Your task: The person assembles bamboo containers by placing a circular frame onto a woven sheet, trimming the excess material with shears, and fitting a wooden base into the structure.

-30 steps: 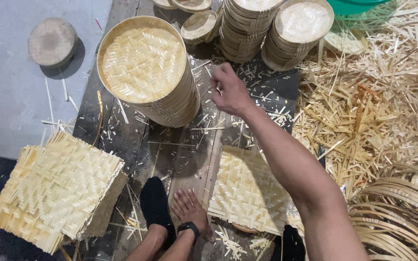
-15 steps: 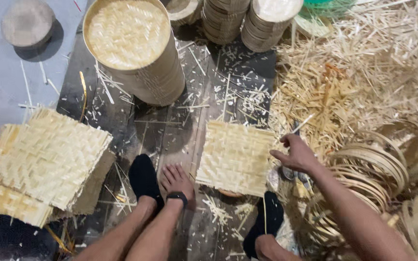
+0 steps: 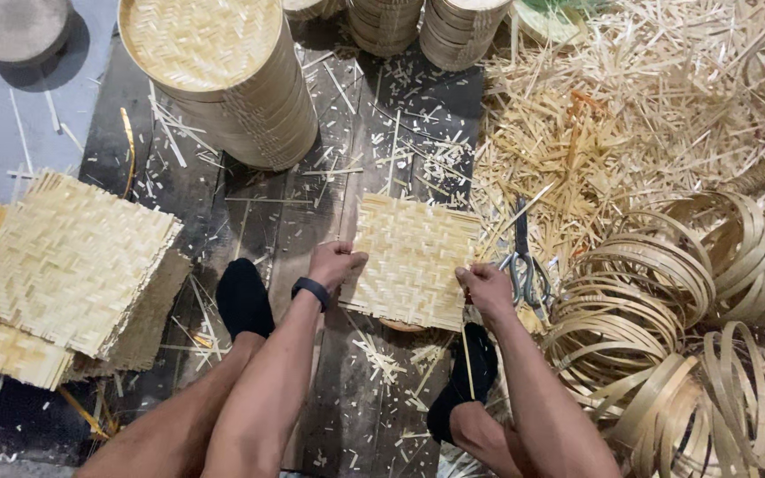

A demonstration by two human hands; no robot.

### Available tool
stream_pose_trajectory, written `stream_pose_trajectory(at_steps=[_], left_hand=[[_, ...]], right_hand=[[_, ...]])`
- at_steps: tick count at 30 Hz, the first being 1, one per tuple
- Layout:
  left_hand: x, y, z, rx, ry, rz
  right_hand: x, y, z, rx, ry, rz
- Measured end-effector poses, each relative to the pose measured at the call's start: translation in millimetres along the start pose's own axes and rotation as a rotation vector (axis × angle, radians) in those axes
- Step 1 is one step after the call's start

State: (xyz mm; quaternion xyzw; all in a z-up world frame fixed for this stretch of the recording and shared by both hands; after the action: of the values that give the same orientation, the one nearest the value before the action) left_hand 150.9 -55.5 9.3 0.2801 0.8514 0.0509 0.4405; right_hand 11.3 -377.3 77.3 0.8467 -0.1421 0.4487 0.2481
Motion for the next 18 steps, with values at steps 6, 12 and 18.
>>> stream_pose_trajectory(at_steps=[6,12,18], left_hand=[[7,1,-13,-0.147,-0.091,0.078],[-6,5,-32,-0.274,-0.121,0.270],[-16,9,-43,-0.268,-0.104,0.136]], right_hand=[[110,-57,-3,0.043,0.465,-0.277],[186,-217,84,0.393,0.656,-0.307],[194,-306,137,0.415,0.881,-0.601]])
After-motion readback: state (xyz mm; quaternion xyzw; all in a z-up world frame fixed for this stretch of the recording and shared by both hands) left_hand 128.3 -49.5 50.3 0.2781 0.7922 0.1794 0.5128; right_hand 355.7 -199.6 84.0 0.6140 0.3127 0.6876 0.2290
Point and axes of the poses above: each hand's wrist, its own z-axis towards the middle knuckle, its own y-axis out of the back of the hand, x = y × z, the point moved 6 cm from there along z, towards the middle knuckle, and after that the axes turned 14 degrees about z, right-handed, at the moved point
